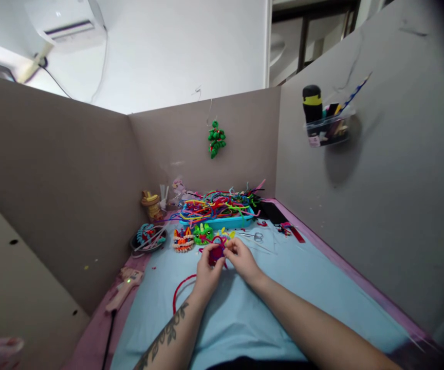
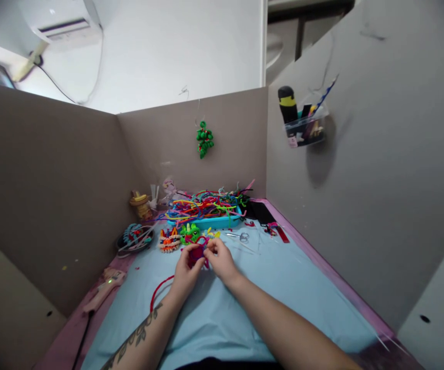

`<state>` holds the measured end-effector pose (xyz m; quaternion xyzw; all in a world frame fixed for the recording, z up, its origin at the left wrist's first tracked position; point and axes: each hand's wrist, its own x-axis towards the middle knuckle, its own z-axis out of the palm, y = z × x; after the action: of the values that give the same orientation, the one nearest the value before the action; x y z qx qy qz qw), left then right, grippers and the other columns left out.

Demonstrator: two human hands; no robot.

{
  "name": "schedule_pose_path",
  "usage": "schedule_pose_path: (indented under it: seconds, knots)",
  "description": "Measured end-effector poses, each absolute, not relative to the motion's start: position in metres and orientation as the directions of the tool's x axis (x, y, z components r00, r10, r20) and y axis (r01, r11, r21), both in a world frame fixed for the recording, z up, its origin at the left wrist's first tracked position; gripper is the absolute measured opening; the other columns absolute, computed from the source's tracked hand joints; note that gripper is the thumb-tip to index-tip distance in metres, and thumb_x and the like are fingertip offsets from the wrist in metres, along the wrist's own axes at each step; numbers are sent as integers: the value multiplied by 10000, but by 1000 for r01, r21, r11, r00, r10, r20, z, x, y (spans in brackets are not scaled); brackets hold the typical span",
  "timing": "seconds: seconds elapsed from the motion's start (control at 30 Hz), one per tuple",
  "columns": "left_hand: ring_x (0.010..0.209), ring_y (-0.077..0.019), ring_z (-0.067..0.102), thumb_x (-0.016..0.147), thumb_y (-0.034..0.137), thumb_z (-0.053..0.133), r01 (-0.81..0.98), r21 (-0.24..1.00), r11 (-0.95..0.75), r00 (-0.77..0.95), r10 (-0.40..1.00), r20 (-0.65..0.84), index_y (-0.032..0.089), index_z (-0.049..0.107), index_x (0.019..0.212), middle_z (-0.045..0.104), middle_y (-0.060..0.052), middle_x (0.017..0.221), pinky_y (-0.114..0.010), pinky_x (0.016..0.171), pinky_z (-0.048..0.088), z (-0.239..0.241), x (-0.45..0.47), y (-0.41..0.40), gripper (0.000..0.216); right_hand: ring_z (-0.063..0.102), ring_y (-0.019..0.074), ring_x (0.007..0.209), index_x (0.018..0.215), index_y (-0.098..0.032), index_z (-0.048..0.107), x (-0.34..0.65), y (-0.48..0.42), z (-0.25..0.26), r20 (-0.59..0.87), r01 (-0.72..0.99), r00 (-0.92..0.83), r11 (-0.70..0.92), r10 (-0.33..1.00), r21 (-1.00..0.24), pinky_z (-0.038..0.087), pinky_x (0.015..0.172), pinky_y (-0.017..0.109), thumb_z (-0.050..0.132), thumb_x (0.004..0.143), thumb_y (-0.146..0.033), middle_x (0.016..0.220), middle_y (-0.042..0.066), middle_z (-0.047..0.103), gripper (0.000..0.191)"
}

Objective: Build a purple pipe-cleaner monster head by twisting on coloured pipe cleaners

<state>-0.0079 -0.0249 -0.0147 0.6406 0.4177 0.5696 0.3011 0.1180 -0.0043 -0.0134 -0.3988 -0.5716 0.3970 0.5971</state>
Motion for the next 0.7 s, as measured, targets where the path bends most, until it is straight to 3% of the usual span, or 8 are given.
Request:
schedule_pose_path:
  seconds: [0.3, 0.57, 0.7]
  knots:
    - [920, -198, 576, 720, 209, 596, 227, 844, -486, 20, 869, 495, 203, 546, 1027, 604, -61, 1010, -322, 801, 453, -12, -7, -28, 311, 464, 126, 593, 718, -207, 416, 118, -8, -10, 386, 57, 29, 384, 922, -922, 388, 588, 243, 498, 669, -186, 619, -51, 446, 97]
    - [936, -199, 572, 727, 243, 605, 131, 889, -439, -34, 894, 446, 188, 510, 1055, 586, -70, 1020, -338, 837, 443, -18, -10, -19, 346, 536, 137, 645, 746, -181, 539, 124, 2, -9, 383, -74, -157, 376, 910, -924, 430, 635, 256, 478, 631, -152, 666, -17, 561, 132]
    - [938, -204, 571, 718, 295, 626, 61, 914, -400, -47, 914, 403, 176, 512, 1038, 589, -76, 1005, -339, 838, 444, -23, -12, -14, 360, 538, 150, 706, 686, -171, 583, 125, -2, -6, 463, 90, -165, 480, 871, -872, 422, 707, 276, 458, 606, -95, 689, -4, 591, 167]
